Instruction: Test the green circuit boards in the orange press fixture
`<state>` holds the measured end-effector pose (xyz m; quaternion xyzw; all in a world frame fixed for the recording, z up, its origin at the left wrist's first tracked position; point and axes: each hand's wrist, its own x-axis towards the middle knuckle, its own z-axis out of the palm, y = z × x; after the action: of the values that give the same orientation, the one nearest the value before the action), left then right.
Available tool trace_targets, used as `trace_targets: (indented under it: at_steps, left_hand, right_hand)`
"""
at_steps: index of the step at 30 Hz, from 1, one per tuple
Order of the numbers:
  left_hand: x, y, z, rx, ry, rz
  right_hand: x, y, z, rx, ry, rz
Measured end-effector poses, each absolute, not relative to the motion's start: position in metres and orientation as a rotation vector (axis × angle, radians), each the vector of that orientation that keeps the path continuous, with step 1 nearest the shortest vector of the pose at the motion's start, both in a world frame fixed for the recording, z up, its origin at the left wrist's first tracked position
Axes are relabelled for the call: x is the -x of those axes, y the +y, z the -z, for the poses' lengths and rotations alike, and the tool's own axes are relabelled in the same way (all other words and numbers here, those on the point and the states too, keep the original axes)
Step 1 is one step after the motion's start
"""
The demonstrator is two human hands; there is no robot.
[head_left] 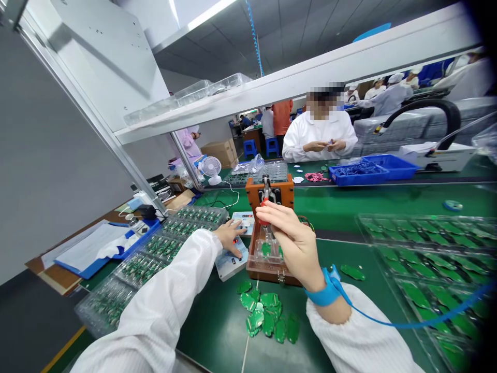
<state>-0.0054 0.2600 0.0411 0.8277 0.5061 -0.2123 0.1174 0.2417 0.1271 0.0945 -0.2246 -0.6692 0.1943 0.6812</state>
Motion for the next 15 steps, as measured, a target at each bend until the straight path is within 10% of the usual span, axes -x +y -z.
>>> trace_targets:
  at_steps: [15]
  left_hand:
    - [0.021,0.263,-0.037,-2.427,1.435,0.490]
  right_hand:
    - [-0.240,0.127,-0.094,0.509,-1.481,-0.414]
